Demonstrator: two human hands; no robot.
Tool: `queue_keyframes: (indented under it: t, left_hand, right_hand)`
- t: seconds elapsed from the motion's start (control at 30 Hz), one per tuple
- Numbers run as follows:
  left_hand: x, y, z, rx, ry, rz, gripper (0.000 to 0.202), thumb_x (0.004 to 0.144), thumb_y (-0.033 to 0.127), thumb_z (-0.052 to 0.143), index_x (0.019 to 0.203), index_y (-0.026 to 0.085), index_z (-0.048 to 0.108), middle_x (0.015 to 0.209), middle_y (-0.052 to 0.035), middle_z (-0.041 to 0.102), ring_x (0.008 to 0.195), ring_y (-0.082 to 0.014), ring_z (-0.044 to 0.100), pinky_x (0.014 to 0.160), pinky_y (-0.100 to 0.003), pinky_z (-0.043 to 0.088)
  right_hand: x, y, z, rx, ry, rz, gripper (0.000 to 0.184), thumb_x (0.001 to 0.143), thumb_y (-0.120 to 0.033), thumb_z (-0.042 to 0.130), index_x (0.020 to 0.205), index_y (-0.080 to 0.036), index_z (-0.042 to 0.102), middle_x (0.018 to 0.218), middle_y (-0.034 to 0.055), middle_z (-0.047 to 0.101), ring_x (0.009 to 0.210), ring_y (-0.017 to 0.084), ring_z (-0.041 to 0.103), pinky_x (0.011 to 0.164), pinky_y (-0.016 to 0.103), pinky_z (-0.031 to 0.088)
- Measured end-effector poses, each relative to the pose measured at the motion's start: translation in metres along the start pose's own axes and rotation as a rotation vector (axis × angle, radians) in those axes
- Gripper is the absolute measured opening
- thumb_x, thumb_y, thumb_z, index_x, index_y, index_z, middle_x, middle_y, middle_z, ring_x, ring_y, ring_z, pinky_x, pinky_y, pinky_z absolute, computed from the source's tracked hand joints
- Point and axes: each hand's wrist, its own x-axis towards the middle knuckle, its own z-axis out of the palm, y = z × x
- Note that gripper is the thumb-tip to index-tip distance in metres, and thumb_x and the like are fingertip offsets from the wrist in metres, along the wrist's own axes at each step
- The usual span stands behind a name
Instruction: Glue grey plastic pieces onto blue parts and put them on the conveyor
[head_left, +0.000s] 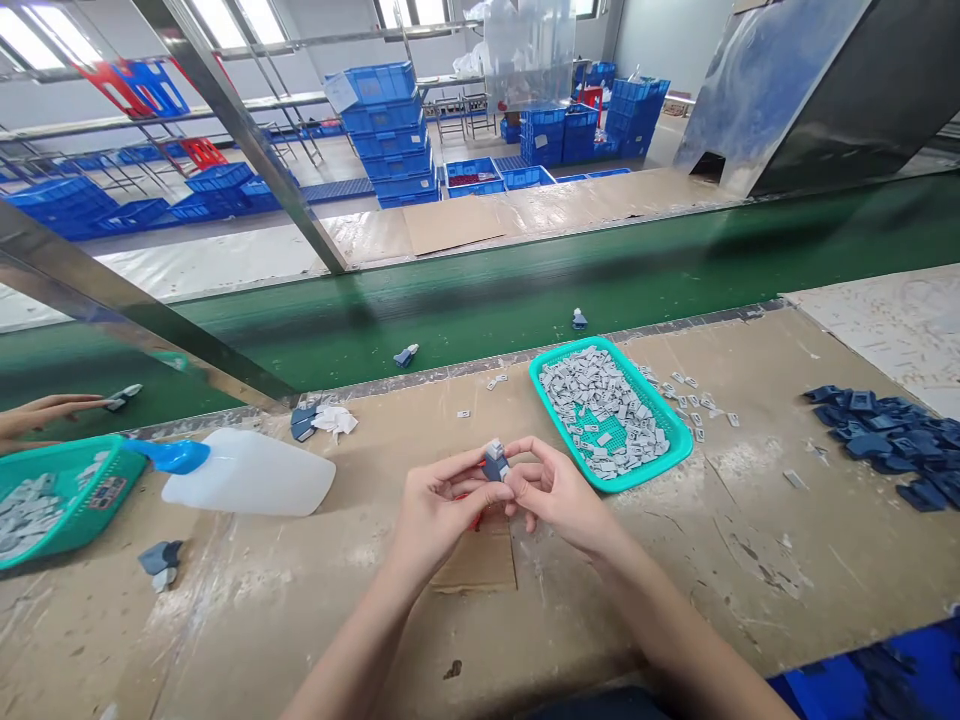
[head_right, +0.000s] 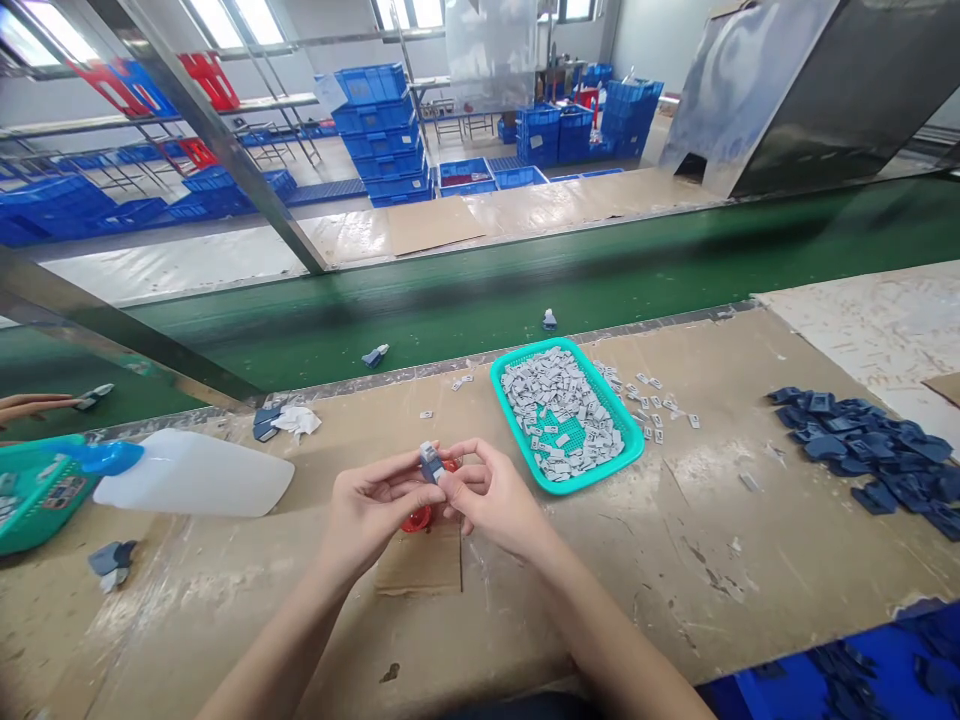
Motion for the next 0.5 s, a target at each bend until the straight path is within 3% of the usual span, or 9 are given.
queue_keyframes:
  t: [0.13, 0.2, 0.3, 0.4, 0.5]
  left_hand:
    - [0.031, 0.002, -0.009, 0.114, -0.082, 0.131, 0.045, 0.071, 0.027, 0.072, 0.114, 0.018, 0.064, 0.105, -0.0083, 0.070, 0.088, -0.0240, 0.067, 0.081, -0.037, 0.055]
    - [0.061, 0.000, -0.020, 0.397, -0.060, 0.242, 0.043, 0.083, 0.030, 0.058, 0.124, 0.017, 0.054, 0.116, -0.0100, 0.065, 0.097, -0.0218, 0.064, 0.087, -0.035, 0.052]
    - [0.116, -0.006, -0.041, 0.862, 0.100, 0.321, 0.040, 0.091, 0.027, 0.041, 0.128, 0.014, 0.047, 0.118, -0.0132, 0.063, 0.102, -0.0228, 0.061, 0.089, -0.037, 0.048]
    - [0.166, -0.013, -0.063, 1.021, 0.203, 0.295, 0.039, 0.088, 0.022, 0.043, 0.124, 0.009, 0.049, 0.108, -0.0196, 0.064, 0.107, -0.0319, 0.056, 0.089, -0.047, 0.044]
    - [0.199, -0.018, -0.079, 1.139, 0.238, 0.265, 0.036, 0.083, 0.017, 0.045, 0.118, 0.009, 0.053, 0.103, -0.0211, 0.065, 0.112, -0.0344, 0.052, 0.088, -0.047, 0.042]
  right_hand:
    - [0.002, -0.011, -0.012, -0.146, 0.145, -0.083, 0.036, 0.087, -0.049, 0.051, 0.106, -0.020, 0.057, 0.080, 0.0058, 0.066, 0.070, 0.018, 0.061, 0.049, 0.024, 0.046]
    - [0.001, -0.015, -0.032, -0.324, 0.368, -0.169, 0.037, 0.090, -0.050, 0.045, 0.105, -0.019, 0.059, 0.092, 0.0097, 0.067, 0.076, 0.020, 0.062, 0.057, 0.028, 0.048]
    - [-0.001, -0.015, -0.070, -0.798, 0.756, -0.234, 0.035, 0.087, -0.046, 0.050, 0.109, -0.021, 0.061, 0.102, 0.0113, 0.065, 0.090, 0.027, 0.059, 0.073, 0.037, 0.046]
    - [0.000, -0.007, -0.098, -1.274, 0.782, -0.105, 0.036, 0.080, -0.040, 0.061, 0.109, -0.019, 0.066, 0.104, 0.0137, 0.065, 0.098, 0.034, 0.053, 0.080, 0.044, 0.041]
    - [0.003, 0.000, -0.107, -1.418, 0.664, 0.064, 0.031, 0.076, -0.037, 0.066, 0.101, -0.018, 0.070, 0.091, 0.0134, 0.068, 0.089, 0.034, 0.056, 0.071, 0.039, 0.041]
